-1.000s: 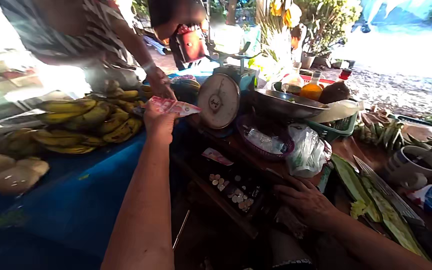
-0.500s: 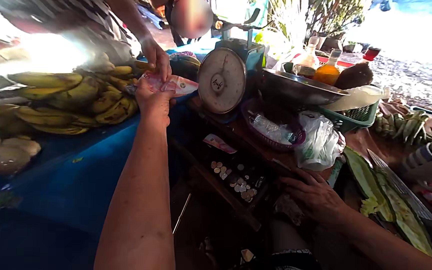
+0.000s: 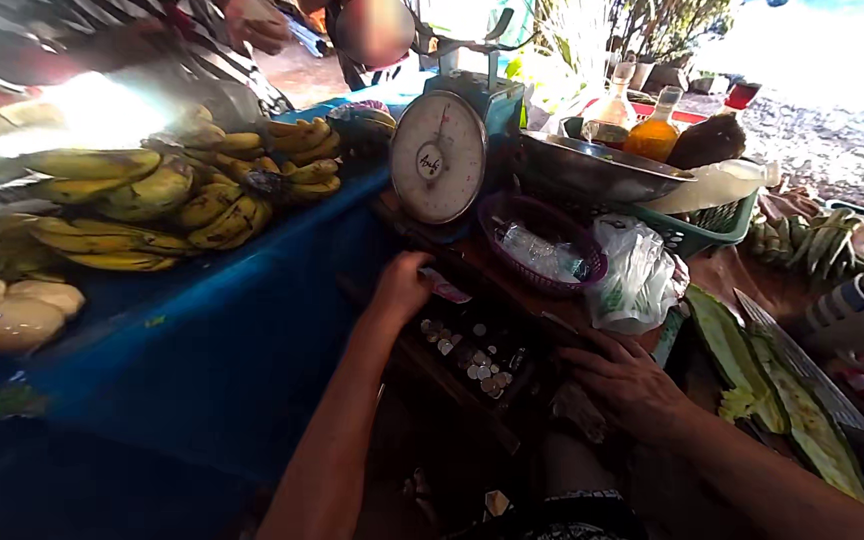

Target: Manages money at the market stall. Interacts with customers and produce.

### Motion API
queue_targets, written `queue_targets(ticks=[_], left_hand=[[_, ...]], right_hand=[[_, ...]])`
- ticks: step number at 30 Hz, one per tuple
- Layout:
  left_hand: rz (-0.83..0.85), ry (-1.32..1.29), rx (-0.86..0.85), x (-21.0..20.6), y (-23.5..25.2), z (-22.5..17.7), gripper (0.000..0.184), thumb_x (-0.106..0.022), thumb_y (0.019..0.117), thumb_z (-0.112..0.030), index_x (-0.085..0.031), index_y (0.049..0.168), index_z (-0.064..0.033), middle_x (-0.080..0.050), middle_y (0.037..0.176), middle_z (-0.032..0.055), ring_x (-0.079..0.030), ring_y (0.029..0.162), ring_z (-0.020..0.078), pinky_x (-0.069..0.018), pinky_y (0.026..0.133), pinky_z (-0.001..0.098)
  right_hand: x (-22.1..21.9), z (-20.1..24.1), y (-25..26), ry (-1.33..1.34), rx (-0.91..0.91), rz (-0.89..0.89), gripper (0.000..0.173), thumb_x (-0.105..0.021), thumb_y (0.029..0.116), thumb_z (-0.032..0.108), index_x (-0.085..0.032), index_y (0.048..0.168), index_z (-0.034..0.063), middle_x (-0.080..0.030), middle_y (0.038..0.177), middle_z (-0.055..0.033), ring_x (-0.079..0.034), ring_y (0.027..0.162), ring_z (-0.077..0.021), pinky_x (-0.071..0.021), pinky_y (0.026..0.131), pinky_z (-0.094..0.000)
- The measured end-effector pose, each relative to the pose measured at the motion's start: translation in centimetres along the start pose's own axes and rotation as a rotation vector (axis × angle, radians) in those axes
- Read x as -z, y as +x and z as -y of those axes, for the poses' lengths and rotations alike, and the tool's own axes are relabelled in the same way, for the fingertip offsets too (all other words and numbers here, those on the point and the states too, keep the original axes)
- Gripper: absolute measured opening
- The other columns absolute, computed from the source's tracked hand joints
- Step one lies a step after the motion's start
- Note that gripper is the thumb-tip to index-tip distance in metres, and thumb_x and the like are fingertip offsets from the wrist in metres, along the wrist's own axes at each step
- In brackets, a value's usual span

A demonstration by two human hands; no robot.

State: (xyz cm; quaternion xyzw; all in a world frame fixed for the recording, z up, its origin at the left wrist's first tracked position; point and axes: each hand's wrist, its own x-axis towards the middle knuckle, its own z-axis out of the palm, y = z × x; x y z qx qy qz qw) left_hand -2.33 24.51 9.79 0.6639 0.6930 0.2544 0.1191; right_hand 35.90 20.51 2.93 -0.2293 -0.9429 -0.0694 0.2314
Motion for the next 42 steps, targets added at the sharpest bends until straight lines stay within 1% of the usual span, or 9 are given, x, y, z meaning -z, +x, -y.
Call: queue_targets(ticks=[3, 6, 9, 11, 14, 20, 27, 34, 42], left_hand=[[0.182, 0.24, -0.038, -4.7, -0.1, 1.3, 0.052, -0.075, 0.0822, -0.001, -0.066, 0.132, -0.0087, -0.056, 0.144, 0.0228, -0.051, 0.133, 0.0468, -0.0435, 0.101, 0.0713], [0.271, 0.293, -0.002, -5.7, 0.5, 2.2, 0.046, -0.071, 0.0861, 0.001, -0.068, 0.132, -0.007, -0.051, 0.151, 0.0199, -0.047, 0.138, 0.0454, -0.0377, 0.108, 0.069], [0.281, 0.24, 0.02, -4.9, 0.7, 2.6, 0.018, -0.067, 0.0905, 0.001, -0.076, 0.106, -0.0019, -0.062, 0.139, 0.0175, -0.06, 0.127, 0.0391, -0.0457, 0.106, 0.0604], [0.248, 0.241, 0.046, -4.6, 0.5, 2.4, 0.015, -0.067, 0.0891, 0.003, -0.075, 0.1, -0.0012, -0.07, 0.121, 0.0185, -0.066, 0.114, 0.0396, -0.0505, 0.098, 0.0617], [0.208, 0.246, 0.003, -4.4, 0.1, 2.5, 0.022, -0.069, 0.0878, 0.005, -0.074, 0.108, -0.0027, -0.072, 0.111, 0.0193, -0.068, 0.108, 0.04, -0.0519, 0.094, 0.0632], [0.212, 0.241, -0.027, -4.0, 0.4, 3.3, 0.048, -0.068, 0.0862, 0.01, -0.067, 0.131, -0.0062, -0.069, 0.126, 0.0173, -0.064, 0.121, 0.0372, -0.0482, 0.104, 0.0606], [0.108, 0.179, -0.036, -2.8, -0.2, 3.5, 0.023, -0.061, 0.0977, 0.001, -0.072, 0.119, -0.0005, -0.071, 0.116, 0.0211, -0.068, 0.112, 0.04, -0.0503, 0.099, 0.0616], [-0.18, 0.078, 0.087, -0.4, -1.7, 4.3, 0.017, -0.066, 0.0967, -0.006, -0.073, 0.11, 0.0035, -0.072, 0.108, 0.0231, -0.069, 0.105, 0.0401, -0.0511, 0.095, 0.0619], [0.051, 0.357, 0.097, 0.2, -1.2, 0.5, 0.021, -0.064, 0.0996, -0.017, -0.077, 0.113, -0.0085, -0.07, 0.114, 0.0217, -0.064, 0.114, 0.0422, -0.0473, 0.098, 0.0638]], right_hand=[[0.1, 0.0, 0.1, -0.005, -0.002, 0.0, 0.029, -0.049, 0.1033, 0.025, -0.075, 0.114, 0.0185, -0.066, 0.139, 0.0034, -0.053, 0.137, -0.0296, -0.0427, 0.111, -0.0506], [-0.1, -0.1, 0.1, -0.003, 0.008, -0.017, 0.03, -0.047, 0.1028, 0.025, -0.075, 0.112, 0.0181, -0.067, 0.138, 0.0031, -0.054, 0.136, -0.0298, -0.0432, 0.111, -0.0504], [-0.2, -0.1, 0.1, 0.005, 0.007, -0.021, 0.03, -0.047, 0.1032, 0.025, -0.075, 0.112, 0.0187, -0.067, 0.138, 0.0036, -0.054, 0.136, -0.0294, -0.0427, 0.111, -0.0505], [-0.1, 0.0, 0.1, 0.01, 0.0, -0.011, 0.03, -0.046, 0.1035, 0.025, -0.075, 0.113, 0.019, -0.066, 0.139, 0.0037, -0.053, 0.137, -0.0293, -0.0421, 0.111, -0.0507], [0.0, 0.0, 0.0, 0.015, -0.005, -0.016, 0.03, -0.047, 0.1028, 0.025, -0.075, 0.112, 0.019, -0.067, 0.138, 0.0038, -0.054, 0.137, -0.0293, -0.0422, 0.111, -0.0503], [0.1, 0.0, 0.1, 0.023, -0.004, -0.01, 0.03, -0.046, 0.1033, 0.025, -0.075, 0.112, 0.0186, -0.066, 0.138, 0.0037, -0.054, 0.136, -0.0297, -0.0421, 0.111, -0.0505], [0.0, 0.0, 0.1, 0.031, -0.009, -0.032, 0.03, -0.047, 0.1026, 0.024, -0.075, 0.11, 0.0185, -0.067, 0.137, 0.0035, -0.055, 0.135, -0.0299, -0.0429, 0.11, -0.0507], [0.0, -0.1, 0.2, 0.033, -0.003, -0.023, 0.03, -0.047, 0.1034, 0.026, -0.075, 0.112, 0.0181, -0.067, 0.137, 0.0027, -0.055, 0.135, -0.0308, -0.0435, 0.11, -0.0514], [-0.2, -0.2, 0.4, 0.016, 0.006, -0.065, 0.031, -0.046, 0.1025, 0.027, -0.076, 0.108, 0.0194, -0.069, 0.134, 0.0047, -0.057, 0.133, -0.0293, -0.0441, 0.109, -0.0497]])
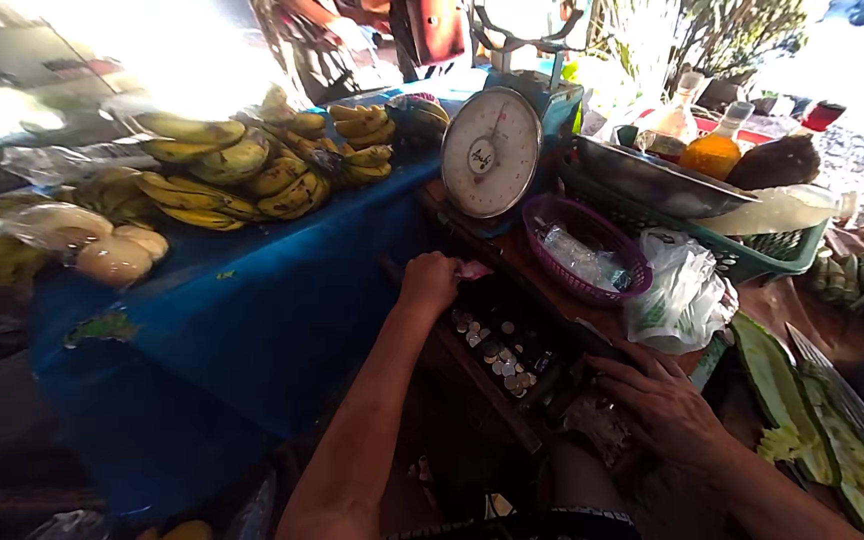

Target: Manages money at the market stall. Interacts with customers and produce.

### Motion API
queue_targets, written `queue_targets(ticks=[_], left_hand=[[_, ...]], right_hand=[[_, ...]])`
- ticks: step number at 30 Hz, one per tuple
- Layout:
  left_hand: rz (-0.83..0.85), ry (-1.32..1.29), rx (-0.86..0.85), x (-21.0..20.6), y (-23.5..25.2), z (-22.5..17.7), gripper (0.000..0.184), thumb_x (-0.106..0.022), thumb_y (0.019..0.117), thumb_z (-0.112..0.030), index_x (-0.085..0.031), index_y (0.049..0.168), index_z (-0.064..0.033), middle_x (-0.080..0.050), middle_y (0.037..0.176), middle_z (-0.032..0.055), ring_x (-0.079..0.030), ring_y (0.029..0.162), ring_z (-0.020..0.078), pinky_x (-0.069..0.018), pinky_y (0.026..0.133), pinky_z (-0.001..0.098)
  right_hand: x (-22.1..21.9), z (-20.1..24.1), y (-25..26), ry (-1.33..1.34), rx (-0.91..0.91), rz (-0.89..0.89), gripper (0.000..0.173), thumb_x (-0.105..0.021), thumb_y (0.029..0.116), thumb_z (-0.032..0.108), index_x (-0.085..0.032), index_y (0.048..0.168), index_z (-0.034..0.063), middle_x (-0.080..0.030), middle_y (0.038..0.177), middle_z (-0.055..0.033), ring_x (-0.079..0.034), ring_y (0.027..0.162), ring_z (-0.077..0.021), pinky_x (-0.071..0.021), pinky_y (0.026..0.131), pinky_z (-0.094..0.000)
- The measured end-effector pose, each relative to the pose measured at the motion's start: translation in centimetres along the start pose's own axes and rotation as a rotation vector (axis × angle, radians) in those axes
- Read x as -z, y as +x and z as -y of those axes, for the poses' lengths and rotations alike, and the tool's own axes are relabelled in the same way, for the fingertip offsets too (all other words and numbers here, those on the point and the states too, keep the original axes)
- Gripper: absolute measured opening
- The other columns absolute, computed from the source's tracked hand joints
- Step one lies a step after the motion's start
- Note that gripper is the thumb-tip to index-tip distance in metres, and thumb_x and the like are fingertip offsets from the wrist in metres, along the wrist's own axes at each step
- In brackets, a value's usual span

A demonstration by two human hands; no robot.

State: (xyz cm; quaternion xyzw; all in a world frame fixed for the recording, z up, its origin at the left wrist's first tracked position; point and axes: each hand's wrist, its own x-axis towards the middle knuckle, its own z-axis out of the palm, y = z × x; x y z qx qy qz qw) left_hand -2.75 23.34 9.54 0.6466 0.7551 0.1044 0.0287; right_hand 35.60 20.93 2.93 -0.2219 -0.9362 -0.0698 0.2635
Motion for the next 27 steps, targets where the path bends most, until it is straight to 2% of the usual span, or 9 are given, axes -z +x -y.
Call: queue_targets(ticks=[3, 5, 7, 9, 11, 12, 14, 20, 27], left_hand=[[0.048, 0.116, -0.019, -0.3, 0.4, -1.6, 0.018, -0.067, 0.0957, -0.017, -0.078, 0.109, -0.0128, -0.07, 0.112, 0.0172, -0.064, 0.111, 0.0387, -0.0486, 0.091, 0.0614], [0.104, 0.128, -0.034, -0.9, 0.9, -2.4, 0.021, -0.065, 0.0969, -0.019, -0.078, 0.112, -0.0146, -0.068, 0.116, 0.0167, -0.062, 0.114, 0.0378, -0.0485, 0.092, 0.0604], [0.177, 0.099, -0.047, -2.0, 1.3, -2.6, 0.025, -0.06, 0.1015, -0.026, -0.077, 0.113, -0.0117, -0.066, 0.124, 0.0173, -0.059, 0.12, 0.0391, -0.0463, 0.096, 0.0631], [0.282, 0.081, -0.052, -3.4, 1.3, -2.8, 0.043, -0.049, 0.1064, -0.041, -0.073, 0.12, -0.0087, -0.061, 0.139, 0.0154, -0.051, 0.134, 0.0403, -0.0383, 0.105, 0.0679], [0.392, 0.088, -0.049, -4.6, 1.6, -2.9, 0.062, -0.041, 0.1053, -0.058, -0.063, 0.138, -0.0113, -0.048, 0.157, 0.0106, -0.032, 0.151, 0.041, -0.0234, 0.114, 0.0729], [0.422, 0.084, -0.046, -5.0, 1.7, -3.1, 0.068, -0.039, 0.1038, -0.063, -0.057, 0.146, -0.0132, -0.044, 0.161, 0.0094, -0.022, 0.155, 0.0417, -0.014, 0.116, 0.0756], [0.47, 0.083, -0.042, -5.5, 2.1, -3.5, 0.074, -0.033, 0.102, -0.07, -0.051, 0.151, -0.0167, -0.04, 0.163, 0.0075, -0.012, 0.157, 0.04, -0.0012, 0.116, 0.0781], [0.527, 0.12, -0.029, -6.1, 3.2, -5.5, 0.077, -0.031, 0.1034, -0.066, -0.054, 0.147, -0.0074, -0.041, 0.16, 0.0171, -0.016, 0.156, 0.0413, 0.0025, 0.117, 0.0765], [0.305, 0.053, -0.056, -6.5, 2.8, -5.5, 0.07, -0.033, 0.1049, -0.062, -0.057, 0.144, -0.0093, -0.049, 0.154, 0.0169, -0.032, 0.152, 0.0376, -0.0037, 0.119, 0.0742]], right_hand=[[-0.2, -0.1, -0.2, -0.01, 0.005, -0.007, 0.031, -0.046, 0.1025, 0.027, -0.076, 0.108, 0.0203, -0.068, 0.134, 0.0058, -0.056, 0.134, -0.0284, -0.0444, 0.108, -0.0495], [-0.1, -0.1, -0.3, -0.009, 0.002, -0.004, 0.03, -0.047, 0.102, 0.025, -0.076, 0.108, 0.0202, -0.069, 0.134, 0.0059, -0.056, 0.134, -0.028, -0.0448, 0.108, -0.0494], [-0.1, -0.1, -0.4, -0.008, -0.003, -0.002, 0.03, -0.047, 0.1018, 0.025, -0.076, 0.107, 0.02, -0.069, 0.134, 0.0059, -0.056, 0.135, -0.0276, -0.0444, 0.109, -0.0491], [-0.1, 0.0, -0.4, -0.01, -0.004, 0.003, 0.03, -0.047, 0.1022, 0.025, -0.076, 0.107, 0.0201, -0.068, 0.135, 0.0061, -0.056, 0.135, -0.0275, -0.0448, 0.109, -0.0491], [0.0, -0.1, -0.4, -0.018, 0.001, 0.004, 0.029, -0.048, 0.1018, 0.025, -0.076, 0.107, 0.0202, -0.068, 0.135, 0.0062, -0.055, 0.135, -0.0273, -0.0445, 0.109, -0.0482], [0.0, -0.1, -0.4, -0.018, 0.002, 0.007, 0.029, -0.047, 0.1019, 0.025, -0.075, 0.108, 0.0202, -0.068, 0.135, 0.0061, -0.055, 0.136, -0.0272, -0.0441, 0.11, -0.0478], [0.0, 0.0, -0.4, -0.011, -0.003, 0.01, 0.029, -0.048, 0.102, 0.025, -0.076, 0.109, 0.02, -0.068, 0.136, 0.0059, -0.054, 0.136, -0.0272, -0.0443, 0.11, -0.048], [-0.1, 0.0, -0.3, -0.006, -0.004, 0.014, 0.028, -0.049, 0.102, 0.026, -0.076, 0.11, 0.0205, -0.067, 0.136, 0.0064, -0.054, 0.136, -0.0269, -0.0437, 0.111, -0.0479], [-0.1, 0.1, -0.2, -0.013, -0.001, 0.002, 0.029, -0.048, 0.1017, 0.026, -0.076, 0.108, 0.0203, -0.068, 0.135, 0.0061, -0.055, 0.135, -0.0277, -0.0448, 0.109, -0.0482]])
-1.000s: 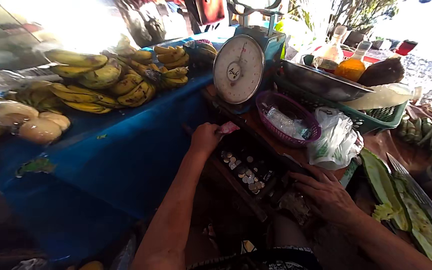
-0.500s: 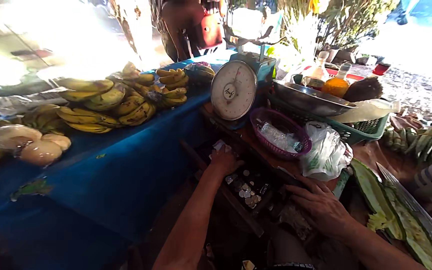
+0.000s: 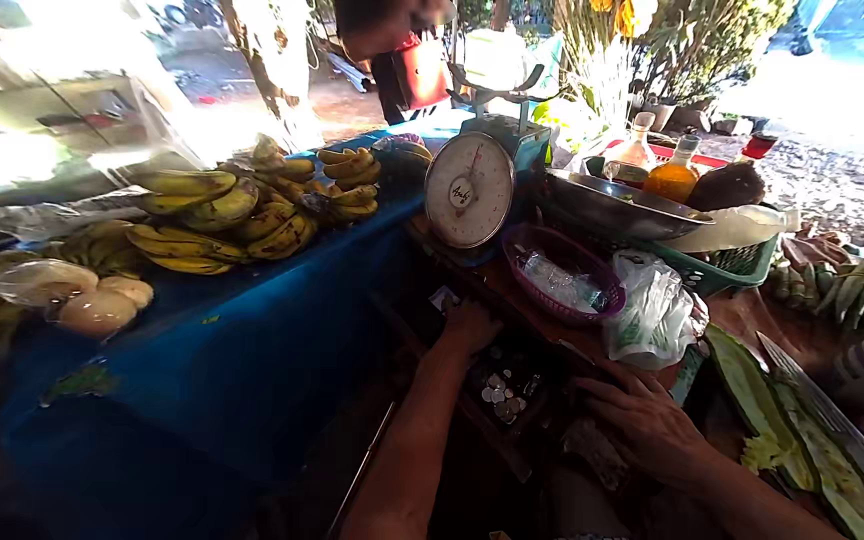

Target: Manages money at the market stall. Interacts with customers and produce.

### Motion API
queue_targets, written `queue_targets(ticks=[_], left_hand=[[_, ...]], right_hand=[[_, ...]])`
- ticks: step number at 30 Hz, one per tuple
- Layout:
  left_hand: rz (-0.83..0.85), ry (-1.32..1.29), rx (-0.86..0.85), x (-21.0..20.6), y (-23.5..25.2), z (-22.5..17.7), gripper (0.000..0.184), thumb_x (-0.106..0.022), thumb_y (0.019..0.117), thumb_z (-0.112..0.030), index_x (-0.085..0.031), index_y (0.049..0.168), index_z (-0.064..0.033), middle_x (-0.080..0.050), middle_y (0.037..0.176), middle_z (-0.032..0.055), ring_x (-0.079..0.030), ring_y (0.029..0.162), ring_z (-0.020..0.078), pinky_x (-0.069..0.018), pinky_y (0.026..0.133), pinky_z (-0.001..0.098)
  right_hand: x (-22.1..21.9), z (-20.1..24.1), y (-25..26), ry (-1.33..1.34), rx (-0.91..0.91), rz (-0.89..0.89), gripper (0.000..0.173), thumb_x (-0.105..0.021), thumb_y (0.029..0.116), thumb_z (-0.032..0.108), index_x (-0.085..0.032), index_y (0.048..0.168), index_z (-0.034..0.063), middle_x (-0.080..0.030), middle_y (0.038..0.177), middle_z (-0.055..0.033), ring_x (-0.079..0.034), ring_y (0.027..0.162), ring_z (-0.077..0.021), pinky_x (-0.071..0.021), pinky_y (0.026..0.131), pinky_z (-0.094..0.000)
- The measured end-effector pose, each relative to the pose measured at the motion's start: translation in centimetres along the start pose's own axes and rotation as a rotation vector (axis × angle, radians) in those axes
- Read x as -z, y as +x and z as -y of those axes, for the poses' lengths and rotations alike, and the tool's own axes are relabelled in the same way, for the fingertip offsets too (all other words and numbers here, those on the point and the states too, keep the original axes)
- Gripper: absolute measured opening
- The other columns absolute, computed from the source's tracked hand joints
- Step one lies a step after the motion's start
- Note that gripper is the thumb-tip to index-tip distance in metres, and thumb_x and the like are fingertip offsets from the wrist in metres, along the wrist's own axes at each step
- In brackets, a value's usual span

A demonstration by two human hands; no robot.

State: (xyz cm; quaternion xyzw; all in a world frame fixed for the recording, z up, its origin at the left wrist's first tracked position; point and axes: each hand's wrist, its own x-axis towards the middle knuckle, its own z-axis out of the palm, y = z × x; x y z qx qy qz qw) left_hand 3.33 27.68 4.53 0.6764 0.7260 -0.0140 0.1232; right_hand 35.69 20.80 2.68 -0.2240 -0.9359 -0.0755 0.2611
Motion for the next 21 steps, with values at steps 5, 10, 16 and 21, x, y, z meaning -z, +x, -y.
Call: queue_targets(ticks=[5, 10, 16, 21], left_hand=[[-0.066, -0.048, 0.01, 0.1, -0.6, 0.4, 0.064, -0.032, 0.1074, -0.057, -0.058, 0.143, -0.0105, -0.05, 0.155, 0.0144, -0.027, 0.154, 0.0367, -0.003, 0.12, 0.0737], [-0.053, -0.086, 0.071, -0.1, -1.0, 0.5, 0.063, -0.032, 0.1076, -0.056, -0.055, 0.147, -0.0124, -0.042, 0.161, 0.0133, -0.019, 0.157, 0.0365, -0.0044, 0.12, 0.0731], [0.01, -0.067, 0.103, 0.1, -1.3, 0.2, 0.063, -0.034, 0.1081, -0.055, -0.053, 0.149, -0.011, -0.036, 0.164, 0.0137, -0.016, 0.157, 0.036, -0.0068, 0.12, 0.0724], [0.033, -0.016, 0.1, 0.0, -1.0, 0.2, 0.06, -0.035, 0.1088, -0.051, -0.059, 0.142, -0.0077, -0.039, 0.161, 0.0181, -0.019, 0.156, 0.0386, -0.0111, 0.119, 0.0732]], right_hand=[[0.0, 0.0, -0.1, 0.003, 0.001, -0.007, 0.031, -0.047, 0.1025, 0.027, -0.076, 0.108, 0.0205, -0.068, 0.135, 0.0065, -0.055, 0.135, -0.0276, -0.0449, 0.109, -0.0492], [0.1, 0.1, -0.1, -0.002, 0.003, -0.021, 0.03, -0.047, 0.1019, 0.027, -0.076, 0.107, 0.0207, -0.069, 0.134, 0.0063, -0.055, 0.135, -0.0272, -0.0449, 0.109, -0.0482], [0.3, 0.2, -0.1, 0.014, -0.002, -0.006, 0.029, -0.048, 0.1013, 0.027, -0.075, 0.108, 0.02, -0.068, 0.135, 0.0055, -0.055, 0.136, -0.0277, -0.0451, 0.109, -0.0493], [0.4, 0.3, -0.1, 0.026, -0.01, 0.008, 0.026, -0.051, 0.1004, 0.027, -0.075, 0.108, 0.0193, -0.068, 0.135, 0.0052, -0.054, 0.137, -0.0286, -0.0449, 0.109, -0.0513]])
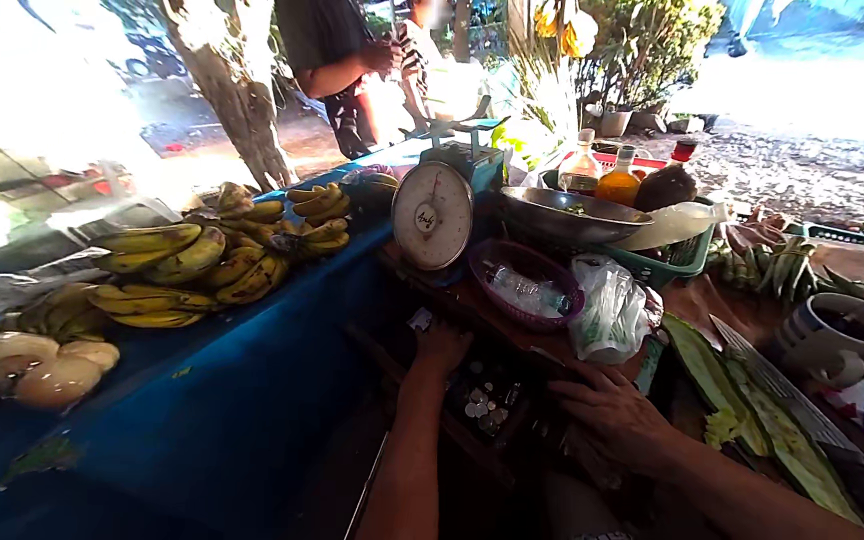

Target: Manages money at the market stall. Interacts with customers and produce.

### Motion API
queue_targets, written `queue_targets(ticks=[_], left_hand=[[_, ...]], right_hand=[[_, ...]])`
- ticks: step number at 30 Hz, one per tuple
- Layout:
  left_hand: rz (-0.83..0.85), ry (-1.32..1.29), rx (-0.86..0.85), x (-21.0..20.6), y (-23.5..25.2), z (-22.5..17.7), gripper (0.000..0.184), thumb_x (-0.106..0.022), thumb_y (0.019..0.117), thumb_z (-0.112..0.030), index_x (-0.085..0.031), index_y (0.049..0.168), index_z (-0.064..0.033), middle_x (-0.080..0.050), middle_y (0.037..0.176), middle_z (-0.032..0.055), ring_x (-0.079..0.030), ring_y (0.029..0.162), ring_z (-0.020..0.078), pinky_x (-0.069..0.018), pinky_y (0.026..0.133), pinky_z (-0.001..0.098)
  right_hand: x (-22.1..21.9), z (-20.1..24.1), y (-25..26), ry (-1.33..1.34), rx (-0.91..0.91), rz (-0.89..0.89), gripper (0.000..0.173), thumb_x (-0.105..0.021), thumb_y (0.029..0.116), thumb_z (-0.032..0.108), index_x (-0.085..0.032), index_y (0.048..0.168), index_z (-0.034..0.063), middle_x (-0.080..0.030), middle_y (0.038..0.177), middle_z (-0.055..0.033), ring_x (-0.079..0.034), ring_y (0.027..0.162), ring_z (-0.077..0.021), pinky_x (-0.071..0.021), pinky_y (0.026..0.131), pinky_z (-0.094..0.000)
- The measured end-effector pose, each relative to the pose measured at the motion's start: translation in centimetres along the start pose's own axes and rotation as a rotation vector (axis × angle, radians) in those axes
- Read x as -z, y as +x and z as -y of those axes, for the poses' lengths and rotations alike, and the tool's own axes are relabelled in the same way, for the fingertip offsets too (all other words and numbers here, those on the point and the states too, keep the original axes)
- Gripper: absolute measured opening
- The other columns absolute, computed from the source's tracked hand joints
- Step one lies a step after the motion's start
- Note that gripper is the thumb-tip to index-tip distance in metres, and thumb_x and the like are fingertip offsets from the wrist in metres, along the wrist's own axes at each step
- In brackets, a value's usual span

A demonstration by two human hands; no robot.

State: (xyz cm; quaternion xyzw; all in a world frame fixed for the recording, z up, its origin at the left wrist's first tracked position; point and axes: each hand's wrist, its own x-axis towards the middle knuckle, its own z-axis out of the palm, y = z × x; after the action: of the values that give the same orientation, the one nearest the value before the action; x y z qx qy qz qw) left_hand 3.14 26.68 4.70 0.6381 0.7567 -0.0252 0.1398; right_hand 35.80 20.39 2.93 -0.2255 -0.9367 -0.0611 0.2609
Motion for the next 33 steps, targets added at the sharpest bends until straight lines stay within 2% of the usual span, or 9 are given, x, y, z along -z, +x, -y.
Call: queue_targets(ticks=[11, 16, 26, 29, 33], left_hand=[[0.019, 0.023, 0.007, -0.02, 0.05, -0.04, 0.058, -0.034, 0.1094, -0.05, -0.057, 0.145, -0.0101, -0.038, 0.162, 0.0147, -0.023, 0.156, 0.0343, -0.0101, 0.119, 0.0728], [0.01, 0.02, 0.002, 0.06, -0.03, -0.14, 0.059, -0.034, 0.1096, -0.05, -0.057, 0.144, -0.0077, -0.04, 0.161, 0.0157, -0.025, 0.155, 0.0347, -0.0105, 0.119, 0.0724], [0.011, 0.045, -0.001, -0.01, 0.02, -0.05, 0.057, -0.034, 0.1101, -0.048, -0.056, 0.146, -0.009, -0.038, 0.162, 0.0152, -0.025, 0.155, 0.0345, -0.011, 0.12, 0.0717], [-0.01, 0.055, -0.012, -0.19, 0.23, 0.1, 0.056, -0.036, 0.1097, -0.048, -0.058, 0.144, -0.009, -0.041, 0.16, 0.0164, -0.028, 0.154, 0.0362, -0.0133, 0.119, 0.0722], [0.006, 0.065, -0.006, -0.28, 0.36, 0.19, 0.057, -0.035, 0.1099, -0.049, -0.057, 0.145, -0.0109, -0.04, 0.162, 0.0147, -0.026, 0.155, 0.0347, -0.0127, 0.119, 0.0718]], right_hand=[[0.05, 0.0, -0.07, 0.002, -0.002, 0.017, 0.026, -0.051, 0.1012, 0.026, -0.075, 0.11, 0.0189, -0.067, 0.136, 0.0048, -0.053, 0.138, -0.0286, -0.0433, 0.111, -0.0507], [0.12, -0.01, -0.02, 0.01, -0.013, 0.025, 0.025, -0.052, 0.1007, 0.026, -0.075, 0.109, 0.0186, -0.067, 0.136, 0.0051, -0.053, 0.138, -0.0285, -0.0434, 0.111, -0.0503], [0.31, 0.05, 0.09, 0.041, -0.011, 0.019, 0.025, -0.052, 0.1016, 0.025, -0.075, 0.107, 0.0172, -0.068, 0.135, 0.003, -0.053, 0.138, -0.0292, -0.0424, 0.112, -0.0498], [0.4, 0.12, 0.17, 0.06, -0.018, 0.016, 0.021, -0.056, 0.1003, 0.024, -0.075, 0.107, 0.0163, -0.068, 0.135, 0.0017, -0.052, 0.138, -0.0307, -0.0427, 0.112, -0.0517], [0.3, 0.15, 0.13, 0.069, -0.021, 0.015, 0.021, -0.057, 0.1001, 0.025, -0.075, 0.107, 0.0161, -0.068, 0.134, 0.0016, -0.053, 0.138, -0.0302, -0.0426, 0.113, -0.0509]])
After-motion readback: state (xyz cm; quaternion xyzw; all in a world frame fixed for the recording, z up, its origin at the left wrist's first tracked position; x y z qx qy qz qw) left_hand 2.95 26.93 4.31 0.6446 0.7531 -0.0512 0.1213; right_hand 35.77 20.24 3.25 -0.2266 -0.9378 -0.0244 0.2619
